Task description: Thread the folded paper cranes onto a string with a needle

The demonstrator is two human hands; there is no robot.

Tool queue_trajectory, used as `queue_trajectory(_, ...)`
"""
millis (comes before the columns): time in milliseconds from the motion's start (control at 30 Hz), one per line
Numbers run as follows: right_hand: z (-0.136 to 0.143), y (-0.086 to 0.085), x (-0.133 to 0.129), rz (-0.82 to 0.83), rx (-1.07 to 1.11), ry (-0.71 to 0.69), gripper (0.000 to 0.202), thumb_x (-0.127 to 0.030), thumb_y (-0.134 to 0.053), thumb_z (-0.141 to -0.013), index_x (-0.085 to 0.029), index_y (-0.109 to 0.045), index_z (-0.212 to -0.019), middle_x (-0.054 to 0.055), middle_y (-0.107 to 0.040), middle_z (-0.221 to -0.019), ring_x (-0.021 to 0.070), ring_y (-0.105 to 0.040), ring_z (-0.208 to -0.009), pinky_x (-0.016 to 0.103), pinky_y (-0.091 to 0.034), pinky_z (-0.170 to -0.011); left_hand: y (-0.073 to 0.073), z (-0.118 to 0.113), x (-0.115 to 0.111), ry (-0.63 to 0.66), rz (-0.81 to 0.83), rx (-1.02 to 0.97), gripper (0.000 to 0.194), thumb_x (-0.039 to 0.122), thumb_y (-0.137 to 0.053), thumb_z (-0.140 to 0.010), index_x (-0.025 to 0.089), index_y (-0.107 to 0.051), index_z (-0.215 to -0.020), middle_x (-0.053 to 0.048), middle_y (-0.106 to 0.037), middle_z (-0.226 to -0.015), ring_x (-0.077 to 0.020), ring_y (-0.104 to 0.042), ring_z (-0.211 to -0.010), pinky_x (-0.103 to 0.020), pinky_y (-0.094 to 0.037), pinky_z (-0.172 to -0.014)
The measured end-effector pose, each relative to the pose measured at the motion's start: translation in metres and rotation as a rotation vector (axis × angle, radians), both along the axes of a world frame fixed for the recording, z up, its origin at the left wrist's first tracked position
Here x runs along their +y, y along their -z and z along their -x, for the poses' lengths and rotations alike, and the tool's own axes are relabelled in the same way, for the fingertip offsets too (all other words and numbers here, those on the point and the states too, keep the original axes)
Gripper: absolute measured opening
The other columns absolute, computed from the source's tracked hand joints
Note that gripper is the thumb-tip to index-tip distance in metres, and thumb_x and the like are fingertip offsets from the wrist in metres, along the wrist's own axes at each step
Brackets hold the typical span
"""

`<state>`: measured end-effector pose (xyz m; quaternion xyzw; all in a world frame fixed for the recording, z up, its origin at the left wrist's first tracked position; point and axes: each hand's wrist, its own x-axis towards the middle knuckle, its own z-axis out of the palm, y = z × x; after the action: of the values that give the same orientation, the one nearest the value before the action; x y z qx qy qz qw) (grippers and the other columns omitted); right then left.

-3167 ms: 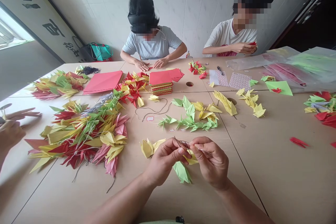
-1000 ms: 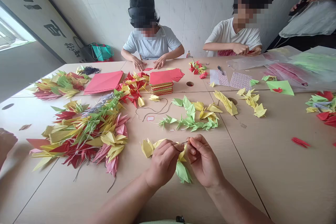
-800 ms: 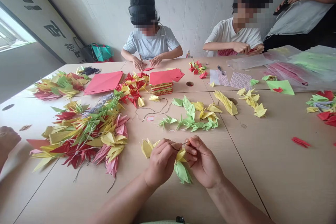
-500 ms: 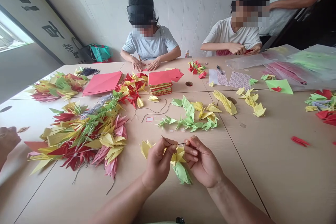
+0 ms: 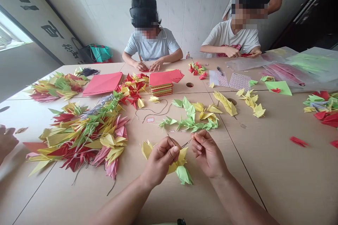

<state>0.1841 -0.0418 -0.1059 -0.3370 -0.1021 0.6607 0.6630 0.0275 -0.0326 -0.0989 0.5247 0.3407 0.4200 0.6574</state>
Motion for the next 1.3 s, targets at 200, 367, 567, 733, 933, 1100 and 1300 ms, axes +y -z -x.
queue_trajectory(200,-0.008,0.0,0.003,-0.053,-0.067,0.019,0.017,-0.011,-0.066,-0.083,-0.013,-0.054,-0.071,-0.004,-0.063,-0.073,0.0026,-0.048,-0.048,0.013,-0.039,-0.042,0.002,0.0,0.006,-0.035,0.027,-0.001,0.031,0.042,-0.058,-0.089,0.018,-0.047,-0.072,0.004,-0.048,-0.062,-0.0073,-0.037,-0.055,-0.021,-0.03,-0.053)
queue_trajectory(367,-0.009,-0.001,0.006,-0.042,-0.088,-0.052,0.026,-0.028,-0.08,-0.072,-0.019,-0.057,-0.077,0.001,-0.072,-0.081,0.0081,-0.064,-0.059,0.013,-0.046,-0.044,-0.001,0.0,0.011,-0.042,0.065,0.05,0.03,0.043,-0.059,-0.088,0.018,-0.05,-0.075,0.003,-0.053,-0.063,-0.0081,-0.038,-0.056,-0.021,-0.03,-0.054)
queue_trajectory(567,-0.011,-0.002,0.007,0.018,-0.082,-0.154,0.031,-0.036,-0.081,-0.07,-0.018,-0.057,-0.081,0.003,-0.072,-0.074,0.0136,-0.068,-0.056,0.017,-0.05,-0.04,-0.005,-0.001,0.013,-0.018,0.055,0.126,0.032,0.047,-0.062,-0.084,0.017,-0.054,-0.075,0.0,-0.059,-0.065,-0.0111,-0.049,-0.061,-0.022,-0.037,-0.058)
queue_trajectory(733,-0.023,-0.008,0.008,0.017,-0.111,-0.052,0.014,-0.026,-0.062,-0.09,-0.012,-0.06,-0.087,-0.004,-0.062,-0.066,0.0064,-0.061,-0.052,0.015,-0.05,-0.043,-0.007,0.012,0.021,-0.042,-0.023,0.237,0.031,0.048,-0.055,-0.087,0.017,-0.057,-0.089,-0.004,-0.065,-0.077,-0.015,-0.059,-0.071,-0.026,-0.046,-0.065)
queue_trajectory(933,-0.054,-0.02,0.0,0.036,-0.217,0.062,0.042,-0.026,-0.091,-0.053,-0.024,-0.065,-0.086,-0.006,-0.064,-0.067,0.0047,-0.061,-0.057,0.009,-0.052,-0.05,-0.003,0.05,0.024,-0.078,-0.249,0.506,0.03,0.043,-0.05,-0.091,0.021,-0.058,-0.11,-0.01,-0.063,-0.114,-0.023,-0.058,-0.108,-0.038,-0.046,-0.091)
queue_trajectory(1100,-0.08,-0.011,-0.019,0.148,-0.318,0.112,0.043,-0.023,-0.092,-0.046,-0.022,-0.07,-0.082,-0.004,-0.065,-0.068,0.0076,-0.063,-0.059,0.012,-0.055,-0.051,0.022,0.069,0.019,0.038,-0.455,0.76,0.042,0.025,-0.074,-0.073,0.027,-0.064,-0.114,-0.008,-0.065,-0.119,-0.0332,-0.045,-0.127,-0.057,-0.022,-0.112)
queue_trajectory(1300,-0.098,0.006,-0.032,0.241,-0.382,0.178,0.043,-0.028,-0.093,-0.042,-0.024,-0.07,-0.078,-0.004,-0.065,-0.065,0.0087,-0.062,-0.054,0.013,-0.054,-0.046,0.029,0.074,0.021,0.073,-0.586,0.951,0.032,0.012,-0.058,-0.079,0.024,-0.065,-0.108,-0.008,-0.07,-0.101,-0.029,-0.061,-0.102,-0.061,-0.02,-0.111)
